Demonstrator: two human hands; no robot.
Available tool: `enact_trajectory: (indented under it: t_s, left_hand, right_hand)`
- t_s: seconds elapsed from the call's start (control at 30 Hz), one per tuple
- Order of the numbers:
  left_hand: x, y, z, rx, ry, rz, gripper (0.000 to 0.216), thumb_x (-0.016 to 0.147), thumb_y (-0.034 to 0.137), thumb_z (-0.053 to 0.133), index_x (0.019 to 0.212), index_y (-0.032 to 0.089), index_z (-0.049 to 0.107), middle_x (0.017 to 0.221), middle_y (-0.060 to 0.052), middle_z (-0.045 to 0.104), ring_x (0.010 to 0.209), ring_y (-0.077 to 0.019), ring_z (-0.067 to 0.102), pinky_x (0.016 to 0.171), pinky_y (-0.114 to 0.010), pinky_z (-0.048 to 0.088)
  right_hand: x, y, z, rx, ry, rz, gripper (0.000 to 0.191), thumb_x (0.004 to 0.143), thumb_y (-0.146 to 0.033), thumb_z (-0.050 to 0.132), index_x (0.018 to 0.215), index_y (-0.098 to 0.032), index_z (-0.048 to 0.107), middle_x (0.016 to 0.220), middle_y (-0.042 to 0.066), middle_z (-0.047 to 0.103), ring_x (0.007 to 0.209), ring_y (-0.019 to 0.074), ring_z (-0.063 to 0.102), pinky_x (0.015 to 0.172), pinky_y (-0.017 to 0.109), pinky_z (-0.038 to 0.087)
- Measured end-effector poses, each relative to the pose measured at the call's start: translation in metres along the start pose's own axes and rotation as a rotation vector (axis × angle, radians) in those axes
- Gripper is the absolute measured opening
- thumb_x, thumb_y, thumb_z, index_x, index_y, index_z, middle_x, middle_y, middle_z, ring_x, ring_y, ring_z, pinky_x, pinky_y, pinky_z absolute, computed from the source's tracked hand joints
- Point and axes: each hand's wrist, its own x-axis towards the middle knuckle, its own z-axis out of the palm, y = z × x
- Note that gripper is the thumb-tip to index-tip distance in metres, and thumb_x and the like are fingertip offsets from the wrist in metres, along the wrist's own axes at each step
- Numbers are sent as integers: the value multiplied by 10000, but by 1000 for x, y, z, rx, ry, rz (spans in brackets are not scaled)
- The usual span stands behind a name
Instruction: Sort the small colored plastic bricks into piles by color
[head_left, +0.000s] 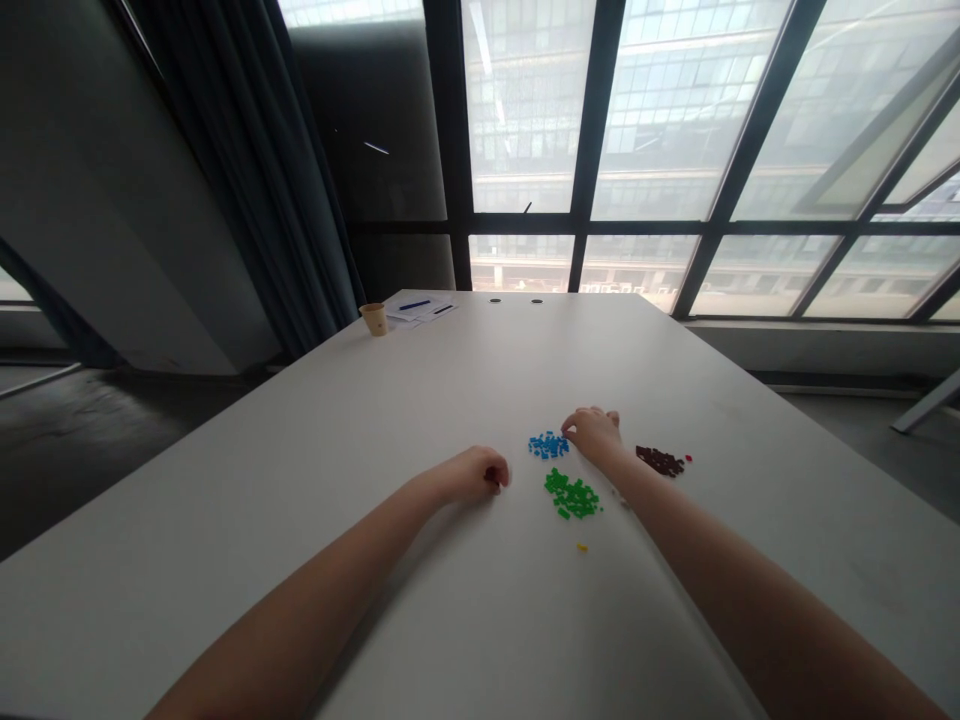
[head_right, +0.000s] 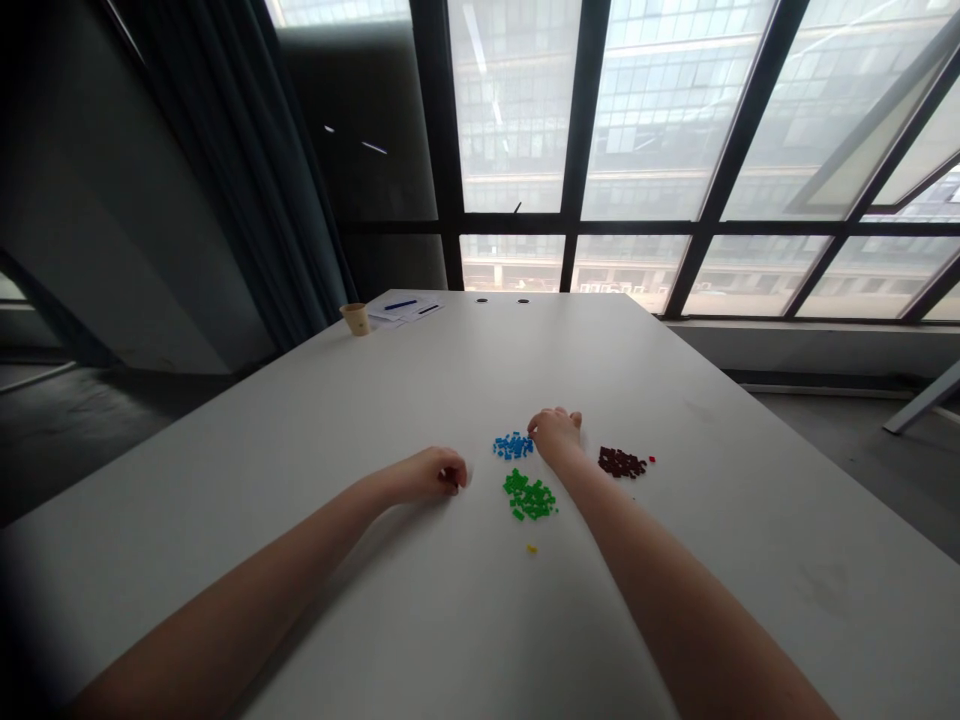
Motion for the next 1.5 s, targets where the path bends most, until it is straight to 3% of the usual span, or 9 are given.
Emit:
enact_trajectory:
  t_s: [0.23,0.37,0.47,0.57,0.8,0.93,1.1,1.23,1.5]
  left_hand:
    - [-1,2,0,49,-3,5,233,576,27,461,702,146,617,659,3,579,594,-94,481,556,-193,345]
    - [-1,8,-2,-16,-13,-17,206,613,76,477,756,141,609,728,-14,593,637,-105,496,583,-205,366]
    - [-3,20,-1,-134,-4,-21,172,633,103,495,770,140,592,747,-15,586,656,-104,504,601,-204,381]
    - [-5,34,5,-262,18,6,169,647,116,522,804,140,580,749,-15,575,664,-98,506,609,-201,393]
    - [-1,62,31,-513,195,98,220,671,223,626,868,147,567,788,-40,582,706,-117,540,675,-241,431]
    - [7,69,50,-712,293,96,281,640,250,678,867,145,548,740,-31,589,704,-131,559,700,-271,441]
    - [10,69,71,-895,474,-12,330,598,199,702,867,160,515,724,-9,599,719,-128,572,731,-275,447]
    - [6,73,75,-827,535,-15,332,623,145,656,919,170,507,814,-19,590,731,-123,580,740,-277,457]
    - [7,84,75,-662,525,45,292,689,116,562,967,181,498,868,-24,567,739,-120,582,715,-264,469]
  right_hand:
    - [4,8,6,15,-62,44,173,757,-175,567,789,-270,708,868,77,654,932,226,494,787,396,217]
    - [0,16,3,51,10,52,185,768,-185,548,823,-275,699,909,65,648,932,220,499,778,383,245]
    - [-13,19,-2,184,99,61,180,774,-253,526,841,-282,691,842,34,638,806,186,528,720,341,300]
    - [-36,17,-8,376,141,-23,197,757,-285,512,846,-261,687,675,4,582,628,139,505,614,275,343]
    - [-93,4,-18,637,207,-303,185,745,-242,552,883,-221,673,649,-4,515,595,122,474,571,244,392]
    - [-100,3,-15,715,238,-386,190,737,-231,598,915,-226,662,732,17,577,672,137,512,634,265,422]
    - [-100,5,-5,737,278,-418,127,752,-258,603,855,-222,669,765,35,620,725,159,543,687,302,434]
    - [-102,2,-3,737,297,-441,133,769,-283,590,847,-213,671,750,46,623,718,165,550,672,308,438]
    - [-106,2,-7,711,320,-466,111,777,-275,587,786,-224,685,729,32,604,706,160,538,671,309,431]
